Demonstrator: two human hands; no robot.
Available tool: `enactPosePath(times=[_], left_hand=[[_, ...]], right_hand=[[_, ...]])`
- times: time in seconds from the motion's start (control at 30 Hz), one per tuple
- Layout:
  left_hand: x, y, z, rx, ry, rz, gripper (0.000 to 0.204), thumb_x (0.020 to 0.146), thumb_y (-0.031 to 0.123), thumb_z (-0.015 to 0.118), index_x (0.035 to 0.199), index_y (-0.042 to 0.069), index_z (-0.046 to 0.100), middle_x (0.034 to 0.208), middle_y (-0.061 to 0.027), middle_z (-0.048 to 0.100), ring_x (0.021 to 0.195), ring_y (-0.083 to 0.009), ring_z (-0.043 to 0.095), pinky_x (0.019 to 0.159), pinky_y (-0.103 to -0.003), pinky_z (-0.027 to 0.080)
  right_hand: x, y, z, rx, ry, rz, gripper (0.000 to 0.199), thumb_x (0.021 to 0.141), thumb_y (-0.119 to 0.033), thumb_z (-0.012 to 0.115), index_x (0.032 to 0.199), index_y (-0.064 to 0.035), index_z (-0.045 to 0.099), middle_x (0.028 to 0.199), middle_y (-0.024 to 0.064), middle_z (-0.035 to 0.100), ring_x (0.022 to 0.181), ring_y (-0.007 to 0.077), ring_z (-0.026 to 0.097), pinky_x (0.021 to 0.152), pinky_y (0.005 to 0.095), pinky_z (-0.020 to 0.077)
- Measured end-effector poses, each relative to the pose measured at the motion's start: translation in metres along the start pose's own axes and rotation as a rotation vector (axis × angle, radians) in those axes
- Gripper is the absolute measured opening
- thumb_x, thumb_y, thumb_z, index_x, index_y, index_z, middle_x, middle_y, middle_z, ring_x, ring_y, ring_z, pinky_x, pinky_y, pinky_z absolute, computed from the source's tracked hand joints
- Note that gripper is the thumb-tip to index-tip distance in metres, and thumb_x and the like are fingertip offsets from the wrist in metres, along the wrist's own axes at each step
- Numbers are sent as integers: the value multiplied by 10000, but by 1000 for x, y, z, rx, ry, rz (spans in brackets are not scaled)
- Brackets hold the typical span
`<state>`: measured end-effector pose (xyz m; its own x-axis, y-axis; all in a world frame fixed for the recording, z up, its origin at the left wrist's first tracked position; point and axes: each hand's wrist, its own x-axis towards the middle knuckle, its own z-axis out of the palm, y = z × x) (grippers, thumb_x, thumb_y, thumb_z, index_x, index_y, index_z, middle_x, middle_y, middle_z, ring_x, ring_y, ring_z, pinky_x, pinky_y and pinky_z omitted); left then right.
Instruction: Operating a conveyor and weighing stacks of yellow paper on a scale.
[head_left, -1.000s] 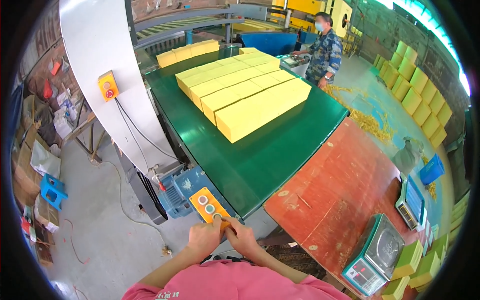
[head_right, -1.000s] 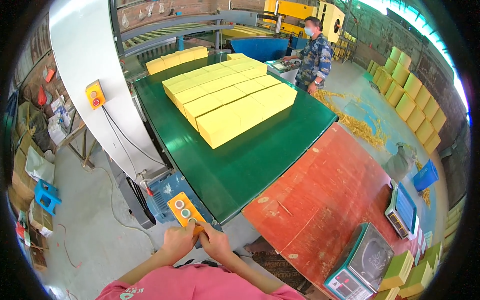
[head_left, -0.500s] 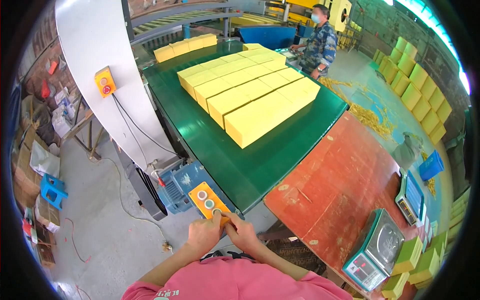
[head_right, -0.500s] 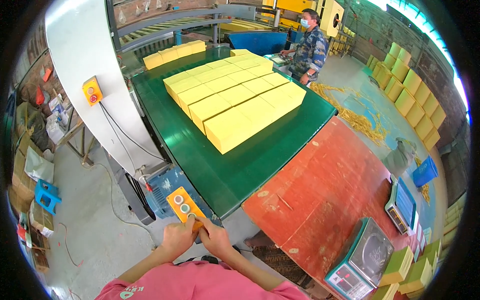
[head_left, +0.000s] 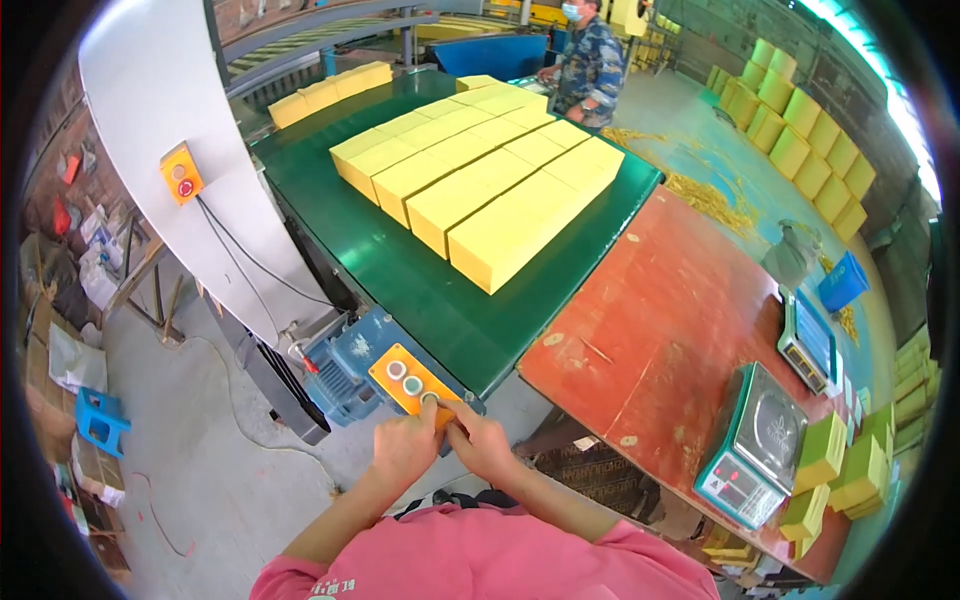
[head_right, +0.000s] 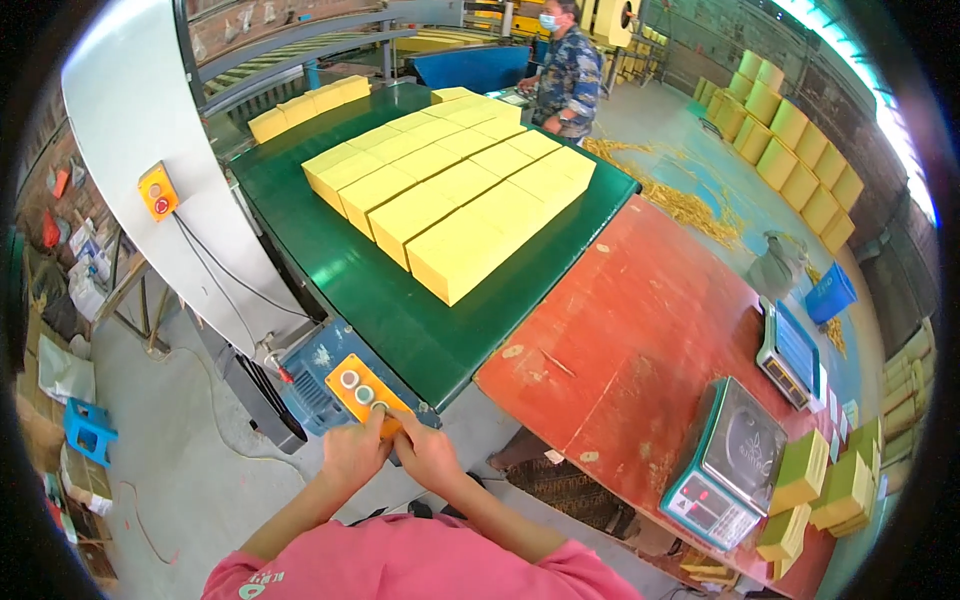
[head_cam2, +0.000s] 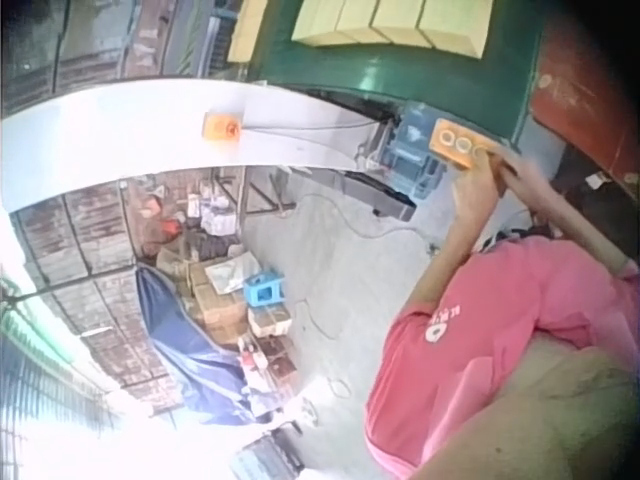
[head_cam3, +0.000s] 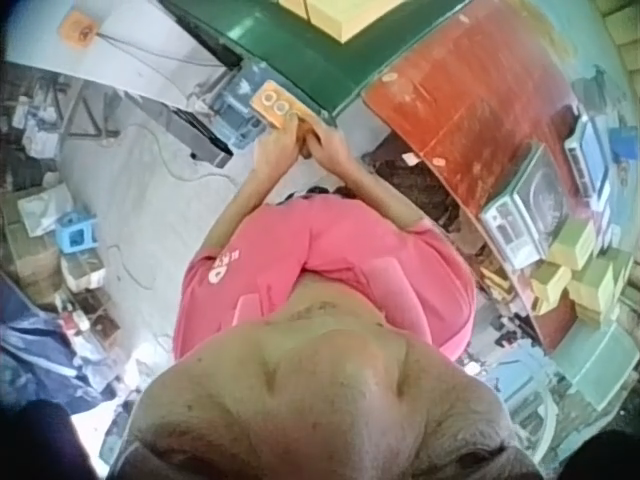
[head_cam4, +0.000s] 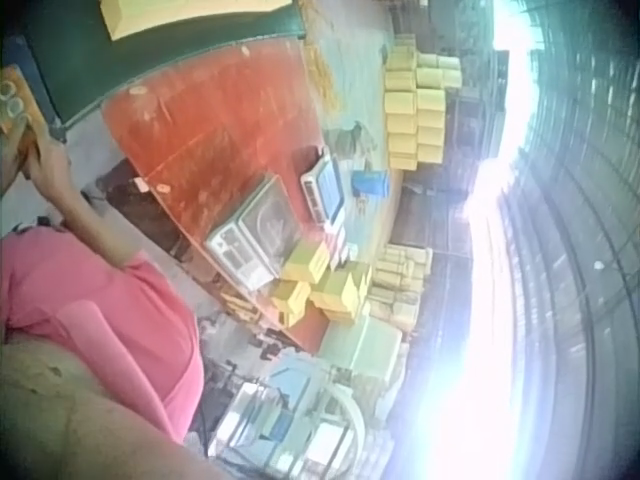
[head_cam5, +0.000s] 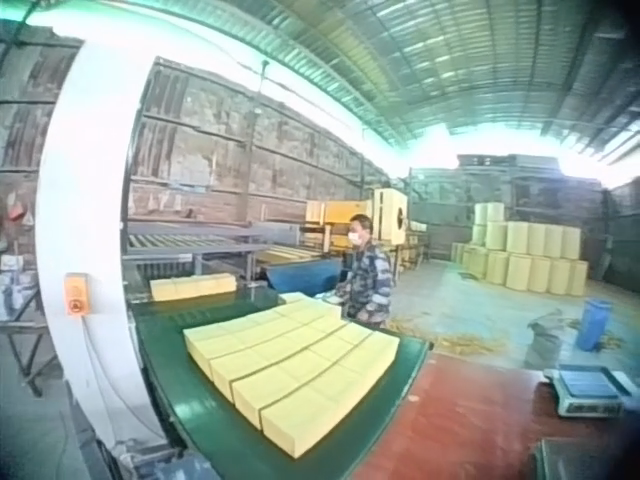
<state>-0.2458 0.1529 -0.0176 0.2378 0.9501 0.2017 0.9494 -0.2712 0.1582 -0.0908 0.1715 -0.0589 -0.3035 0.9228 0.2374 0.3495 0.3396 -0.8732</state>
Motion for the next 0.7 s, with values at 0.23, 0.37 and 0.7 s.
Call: enactPosePath(times=[0.23,0.37,0.7], left_hand=[[1,-2,11,-37,38,-8,472,785,261,725,1161,39,546,594,-107,633,518,-284,651,471,-399,499],[0,-8,17,-20,52,3,475,766,253,740,1150,48,551,596,-104,633,523,-281,652,481,-389,501],[-2,-3,11,1,25,-31,545,746,237,755,1212,46,548,635,-110,651,574,-288,667,534,-402,512]], right_hand=[[-3,-3,2,-25,54,11,383,889,-105,570,1272,-109,577,822,214,673,725,380,672,628,459,534],[-4,-10,3,-43,59,55,403,893,-72,572,1295,-102,567,819,207,664,726,376,671,633,423,531],[-7,-1,2,-113,-8,32,436,894,-124,569,1330,-138,538,829,210,673,726,405,665,635,473,536]])
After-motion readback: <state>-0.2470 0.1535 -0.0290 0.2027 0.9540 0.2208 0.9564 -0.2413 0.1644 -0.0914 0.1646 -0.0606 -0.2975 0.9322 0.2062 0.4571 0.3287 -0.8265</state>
